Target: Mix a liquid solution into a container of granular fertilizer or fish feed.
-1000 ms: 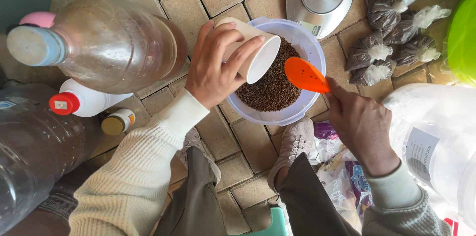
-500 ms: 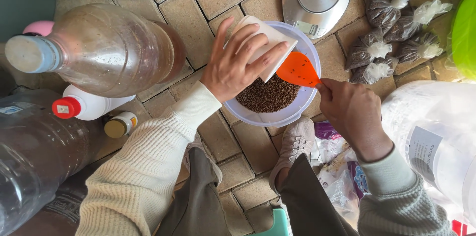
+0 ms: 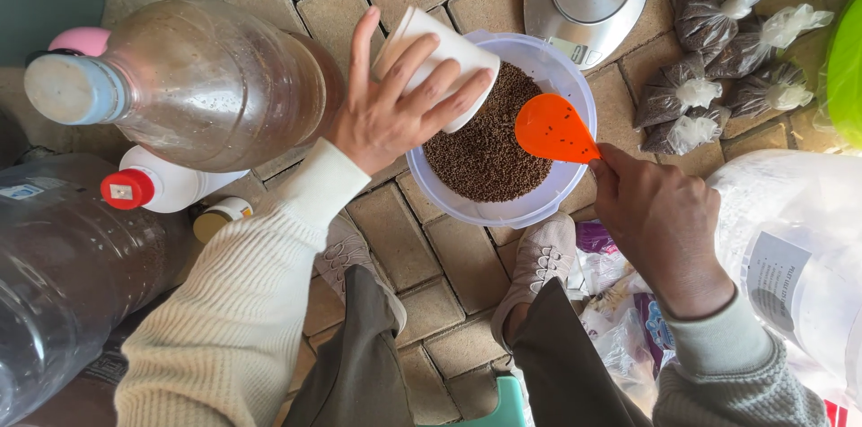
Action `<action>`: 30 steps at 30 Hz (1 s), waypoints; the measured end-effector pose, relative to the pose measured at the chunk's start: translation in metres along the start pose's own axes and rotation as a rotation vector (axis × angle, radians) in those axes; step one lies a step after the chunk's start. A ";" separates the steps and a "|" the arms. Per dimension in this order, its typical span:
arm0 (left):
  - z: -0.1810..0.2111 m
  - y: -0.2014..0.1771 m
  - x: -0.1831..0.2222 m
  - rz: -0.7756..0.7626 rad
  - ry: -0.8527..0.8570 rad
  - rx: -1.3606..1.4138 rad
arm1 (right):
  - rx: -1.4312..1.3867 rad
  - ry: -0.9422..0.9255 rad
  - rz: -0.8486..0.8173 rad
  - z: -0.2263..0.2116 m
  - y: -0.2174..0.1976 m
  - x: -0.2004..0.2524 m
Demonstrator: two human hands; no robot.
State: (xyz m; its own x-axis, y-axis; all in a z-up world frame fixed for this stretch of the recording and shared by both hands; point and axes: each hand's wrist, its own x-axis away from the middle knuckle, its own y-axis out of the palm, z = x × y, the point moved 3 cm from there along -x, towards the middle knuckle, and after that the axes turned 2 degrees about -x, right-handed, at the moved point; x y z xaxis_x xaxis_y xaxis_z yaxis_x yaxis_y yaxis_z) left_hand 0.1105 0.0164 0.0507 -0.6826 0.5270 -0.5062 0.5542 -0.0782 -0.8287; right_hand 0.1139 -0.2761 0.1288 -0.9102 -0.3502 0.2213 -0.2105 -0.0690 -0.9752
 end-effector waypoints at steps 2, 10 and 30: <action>0.007 0.005 0.014 0.040 0.019 -0.017 | 0.015 0.012 -0.036 0.001 0.003 0.001; 0.050 0.011 0.009 0.225 0.125 -0.205 | -0.066 0.038 0.021 -0.007 -0.001 0.006; 0.062 -0.055 0.157 0.094 -1.119 0.725 | 0.419 -0.334 0.184 -0.055 0.116 -0.084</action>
State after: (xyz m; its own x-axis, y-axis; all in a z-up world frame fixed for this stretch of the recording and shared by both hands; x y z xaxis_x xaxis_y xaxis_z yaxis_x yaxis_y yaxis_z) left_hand -0.0565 0.0513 0.0015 -0.8698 -0.4505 -0.2010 0.4818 -0.6881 -0.5425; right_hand 0.1460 -0.2036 -0.0018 -0.7420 -0.6631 0.0982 0.1625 -0.3201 -0.9333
